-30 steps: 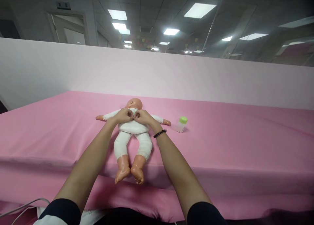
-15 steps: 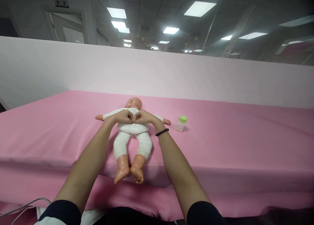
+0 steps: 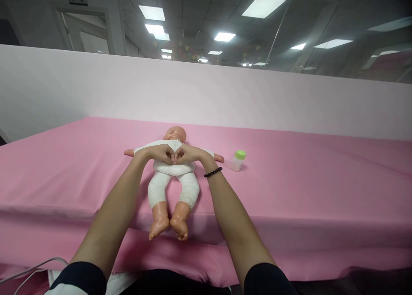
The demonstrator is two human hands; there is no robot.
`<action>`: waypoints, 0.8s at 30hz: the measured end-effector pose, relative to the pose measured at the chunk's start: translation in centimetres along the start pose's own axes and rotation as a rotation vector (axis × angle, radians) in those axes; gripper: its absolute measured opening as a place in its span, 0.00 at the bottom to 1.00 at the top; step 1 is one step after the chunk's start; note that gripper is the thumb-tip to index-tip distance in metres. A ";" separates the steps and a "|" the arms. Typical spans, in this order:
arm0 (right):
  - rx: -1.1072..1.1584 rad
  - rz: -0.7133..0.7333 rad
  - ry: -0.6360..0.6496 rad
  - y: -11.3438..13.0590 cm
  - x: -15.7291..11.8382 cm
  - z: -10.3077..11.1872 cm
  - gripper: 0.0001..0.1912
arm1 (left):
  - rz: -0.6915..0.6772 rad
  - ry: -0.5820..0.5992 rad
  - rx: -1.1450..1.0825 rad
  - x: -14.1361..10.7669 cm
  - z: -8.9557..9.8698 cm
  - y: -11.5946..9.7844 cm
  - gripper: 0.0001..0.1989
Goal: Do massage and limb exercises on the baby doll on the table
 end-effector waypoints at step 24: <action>-0.023 -0.043 0.094 0.7 0.0 -0.5 0.07 | 0.045 0.169 -0.095 -0.4 -0.1 -0.5 0.10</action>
Point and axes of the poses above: each hand's wrist, its own x-axis towards the middle knuckle, its own z-axis out of the back of the hand, y = z × x, the point moved 2 cm from there along x, towards the middle knuckle, and after that the axes turned 2 degrees about y, right-handed, at the moved point
